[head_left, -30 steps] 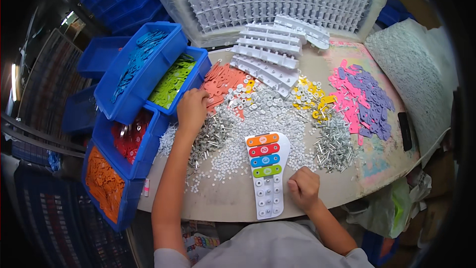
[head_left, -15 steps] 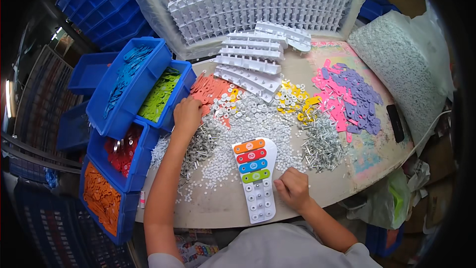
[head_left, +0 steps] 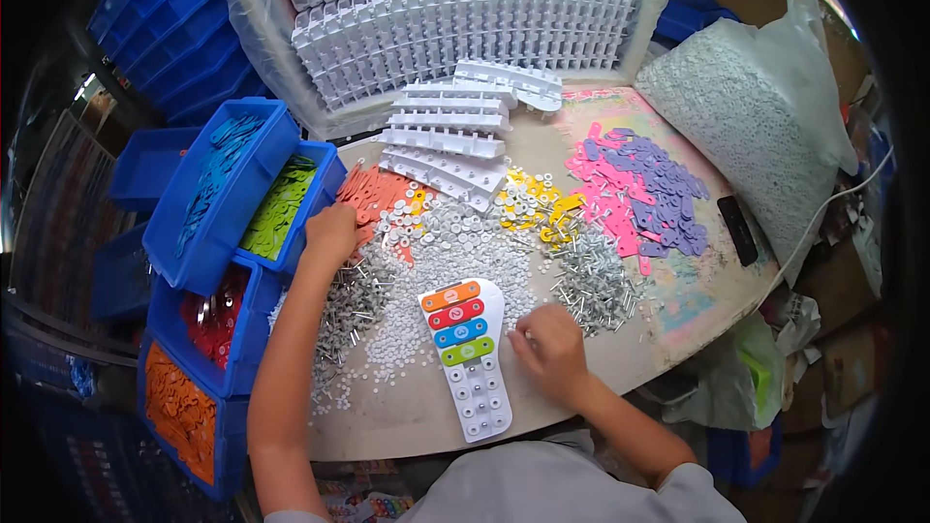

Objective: Assembling a toy xylophone by placing colored metal plates and small plastic/metal pins into a white plastic frame.

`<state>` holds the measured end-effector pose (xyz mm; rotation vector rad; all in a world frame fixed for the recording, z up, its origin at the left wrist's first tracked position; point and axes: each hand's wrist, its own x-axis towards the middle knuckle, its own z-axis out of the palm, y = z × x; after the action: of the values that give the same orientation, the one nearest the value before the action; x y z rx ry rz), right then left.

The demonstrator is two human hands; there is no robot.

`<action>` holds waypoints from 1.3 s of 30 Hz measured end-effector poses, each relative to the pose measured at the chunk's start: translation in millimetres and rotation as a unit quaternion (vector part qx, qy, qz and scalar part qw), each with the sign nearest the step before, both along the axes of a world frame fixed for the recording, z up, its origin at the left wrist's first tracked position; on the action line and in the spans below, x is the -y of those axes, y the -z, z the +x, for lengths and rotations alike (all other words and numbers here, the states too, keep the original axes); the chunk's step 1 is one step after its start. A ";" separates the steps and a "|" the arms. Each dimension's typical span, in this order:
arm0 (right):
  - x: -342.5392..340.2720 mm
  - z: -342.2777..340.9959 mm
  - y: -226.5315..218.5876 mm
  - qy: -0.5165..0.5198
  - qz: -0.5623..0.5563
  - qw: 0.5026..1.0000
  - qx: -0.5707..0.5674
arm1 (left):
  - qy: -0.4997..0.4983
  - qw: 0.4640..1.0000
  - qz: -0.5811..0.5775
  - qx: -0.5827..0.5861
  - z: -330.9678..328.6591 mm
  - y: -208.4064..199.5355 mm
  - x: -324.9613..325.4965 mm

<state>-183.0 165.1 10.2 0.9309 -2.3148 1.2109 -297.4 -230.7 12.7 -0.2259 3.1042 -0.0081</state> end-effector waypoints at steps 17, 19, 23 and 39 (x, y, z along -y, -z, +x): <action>-64.2 -214.2 0.0 0.057 0.399 0.915 -0.023 | -0.030 0.651 0.739 -0.170 99.2 -57.1 -73.4; -69.1 -220.7 8.7 0.061 0.405 0.909 -0.076 | -0.059 0.606 0.785 -0.112 120.3 -55.3 -96.0; -70.7 -219.4 7.0 0.080 0.278 0.944 -0.158 | -0.083 0.532 0.842 -0.038 154.6 -35.1 -120.2; -38.2 -18.8 -69.0 -0.145 -0.082 0.844 0.510 | -0.185 0.589 0.784 -0.065 245.5 -13.9 -149.5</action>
<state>-201.8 203.3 79.2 0.6446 -2.7621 2.4512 -51.9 -81.2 26.6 -0.6774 1.8113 2.4726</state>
